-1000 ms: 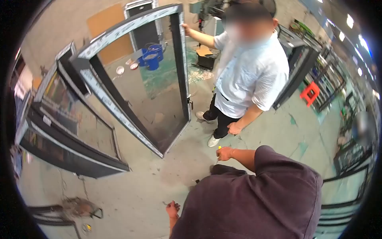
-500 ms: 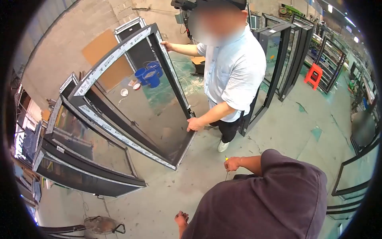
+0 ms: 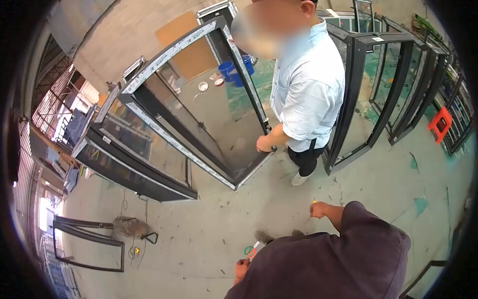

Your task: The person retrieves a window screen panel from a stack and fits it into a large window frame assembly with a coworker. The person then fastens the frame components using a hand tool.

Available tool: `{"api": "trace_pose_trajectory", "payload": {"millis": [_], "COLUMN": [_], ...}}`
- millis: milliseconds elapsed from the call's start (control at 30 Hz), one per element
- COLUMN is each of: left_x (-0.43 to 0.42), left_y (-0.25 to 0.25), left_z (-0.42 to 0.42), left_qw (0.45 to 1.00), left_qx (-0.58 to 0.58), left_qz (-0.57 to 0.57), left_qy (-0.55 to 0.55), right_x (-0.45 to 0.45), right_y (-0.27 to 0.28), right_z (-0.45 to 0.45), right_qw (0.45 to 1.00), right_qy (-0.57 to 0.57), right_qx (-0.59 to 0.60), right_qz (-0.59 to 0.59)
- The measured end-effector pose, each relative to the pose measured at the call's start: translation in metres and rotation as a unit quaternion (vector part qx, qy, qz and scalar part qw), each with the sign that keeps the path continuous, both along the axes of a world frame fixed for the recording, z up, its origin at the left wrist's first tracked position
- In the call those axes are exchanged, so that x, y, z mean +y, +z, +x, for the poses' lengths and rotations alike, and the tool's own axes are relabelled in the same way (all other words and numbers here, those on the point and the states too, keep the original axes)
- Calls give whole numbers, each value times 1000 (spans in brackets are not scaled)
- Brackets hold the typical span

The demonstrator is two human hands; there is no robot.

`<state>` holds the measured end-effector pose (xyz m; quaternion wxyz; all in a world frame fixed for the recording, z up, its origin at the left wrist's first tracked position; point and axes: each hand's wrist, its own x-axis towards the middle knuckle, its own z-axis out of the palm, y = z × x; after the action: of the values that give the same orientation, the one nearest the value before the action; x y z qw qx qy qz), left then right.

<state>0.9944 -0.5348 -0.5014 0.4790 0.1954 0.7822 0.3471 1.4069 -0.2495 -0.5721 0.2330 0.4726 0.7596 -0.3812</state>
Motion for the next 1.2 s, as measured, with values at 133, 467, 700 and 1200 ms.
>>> {"api": "trace_pose_trajectory", "payload": {"millis": [133, 467, 700, 1200], "left_x": [-55, -77, -62, -92], "left_y": [-30, 26, -15, -32], "left_z": [25, 33, -2, -7], "left_qw": [998, 993, 988, 987], "left_qx": [58, 8, -56, -46], "left_qz": [-2, -78, 23, -35], "left_qy": [-28, 85, 143, 148], "right_x": [-24, -11, -18, -45], "right_y": [31, 37, 55, 50], "right_z": [24, -39, -92, -51], "right_qw": [993, 998, 993, 992], "right_qy": [96, 35, 60, 66], "right_qx": [-60, 52, 99, -53], "right_qz": [-31, 31, -9, -96]}}
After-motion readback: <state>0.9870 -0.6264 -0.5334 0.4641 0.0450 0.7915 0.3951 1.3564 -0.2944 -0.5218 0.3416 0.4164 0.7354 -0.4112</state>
